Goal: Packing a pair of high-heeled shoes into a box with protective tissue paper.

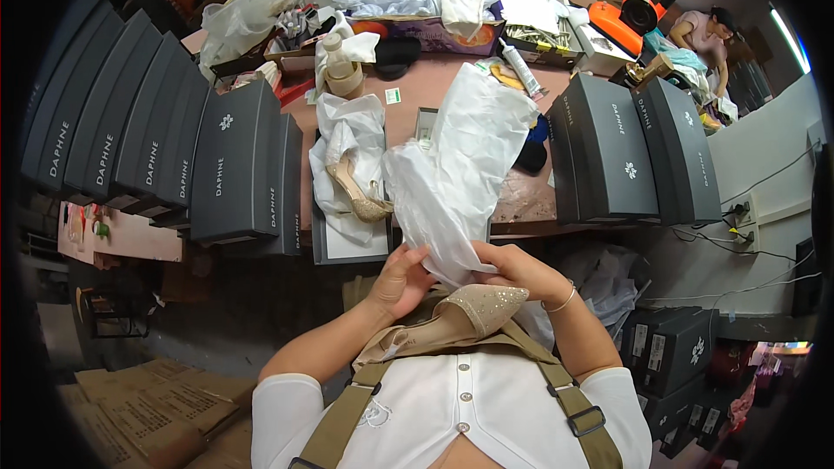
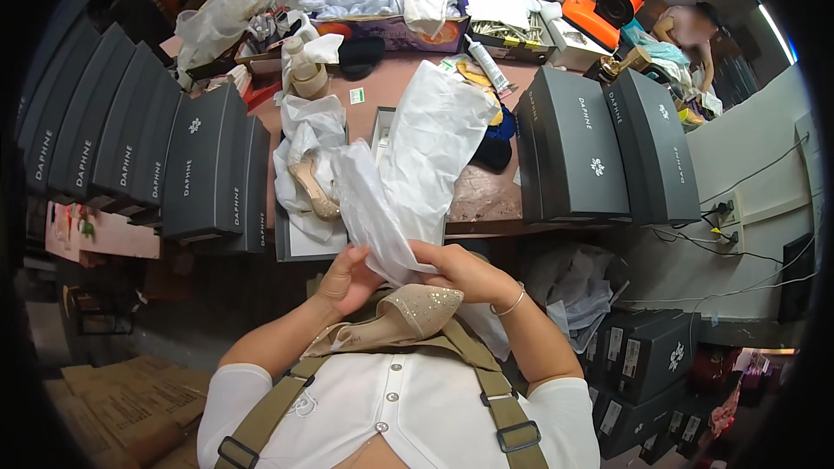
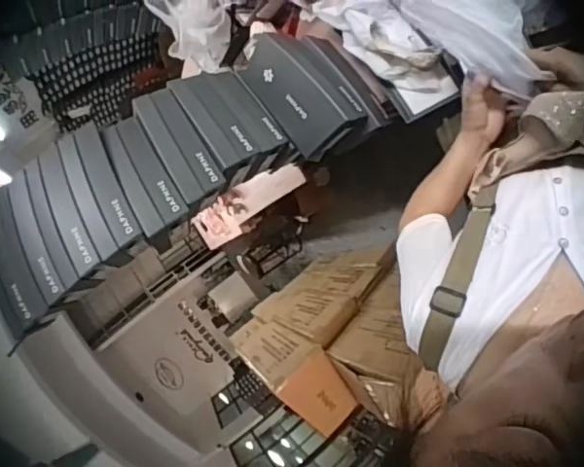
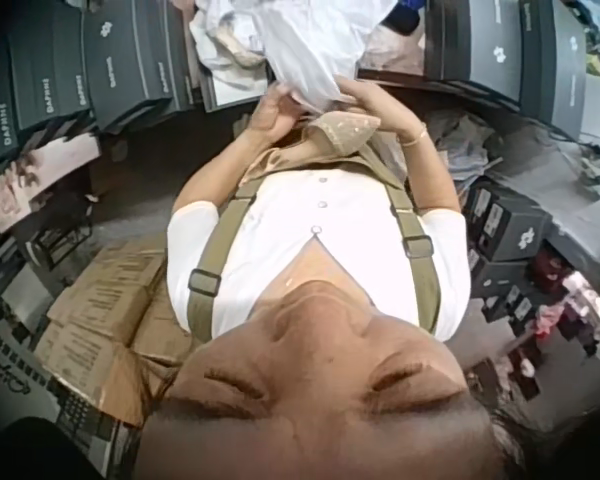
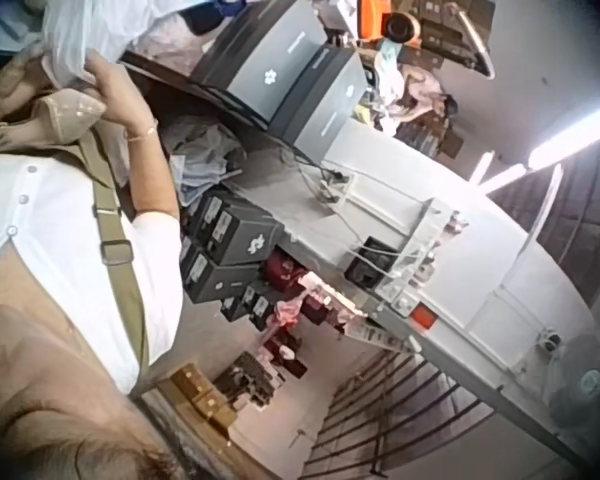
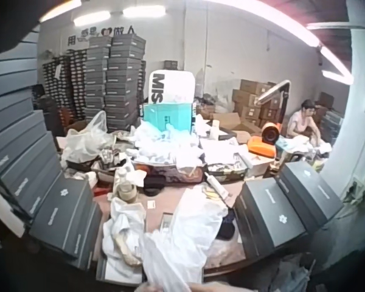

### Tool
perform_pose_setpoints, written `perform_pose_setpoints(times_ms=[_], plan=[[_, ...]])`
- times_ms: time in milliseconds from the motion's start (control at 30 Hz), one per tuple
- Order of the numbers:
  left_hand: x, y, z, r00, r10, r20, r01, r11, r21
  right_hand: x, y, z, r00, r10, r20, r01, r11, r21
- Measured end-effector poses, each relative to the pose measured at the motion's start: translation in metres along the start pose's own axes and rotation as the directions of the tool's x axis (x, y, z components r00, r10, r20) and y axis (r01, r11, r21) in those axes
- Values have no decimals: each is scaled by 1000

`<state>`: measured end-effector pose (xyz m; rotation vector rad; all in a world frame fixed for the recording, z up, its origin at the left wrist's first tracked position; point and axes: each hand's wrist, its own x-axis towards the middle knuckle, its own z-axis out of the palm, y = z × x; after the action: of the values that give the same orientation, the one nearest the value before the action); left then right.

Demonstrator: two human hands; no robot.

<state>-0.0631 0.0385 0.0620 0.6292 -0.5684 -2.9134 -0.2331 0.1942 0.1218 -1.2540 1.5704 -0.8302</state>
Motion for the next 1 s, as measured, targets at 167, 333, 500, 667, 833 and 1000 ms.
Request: perform_pose_setpoints(times_ms=[167, 333, 500, 667, 833, 1000], plan=[[-22, 4, 4, 952, 296, -82, -274, 939, 209, 1, 15, -37, 920, -47, -388, 78, 995, 65], [-24, 6, 3, 988, 131, -84, -108, 966, 237, 97, 55, -58, 808, -212, -549, -99, 871, -482], [-26, 13, -2, 998, 44, -46, -32, 968, 249, 193, 120, 8, 917, -36, -398, -187, 843, -504], [-25, 10, -31, 1000, 9, 30, -12, 996, 90, 183, 116, 8, 988, -118, -97, 47, 837, -546], [-17, 9, -20, 995, 95, 30, -96, 995, 31, 157, 112, 6, 981, -127, 149, 164, 947, -275], [-19, 14, -19, 973, 211, -92, -213, 977, -11, 147, 73, -27, 980, -120, 158, 166, 934, -316]])
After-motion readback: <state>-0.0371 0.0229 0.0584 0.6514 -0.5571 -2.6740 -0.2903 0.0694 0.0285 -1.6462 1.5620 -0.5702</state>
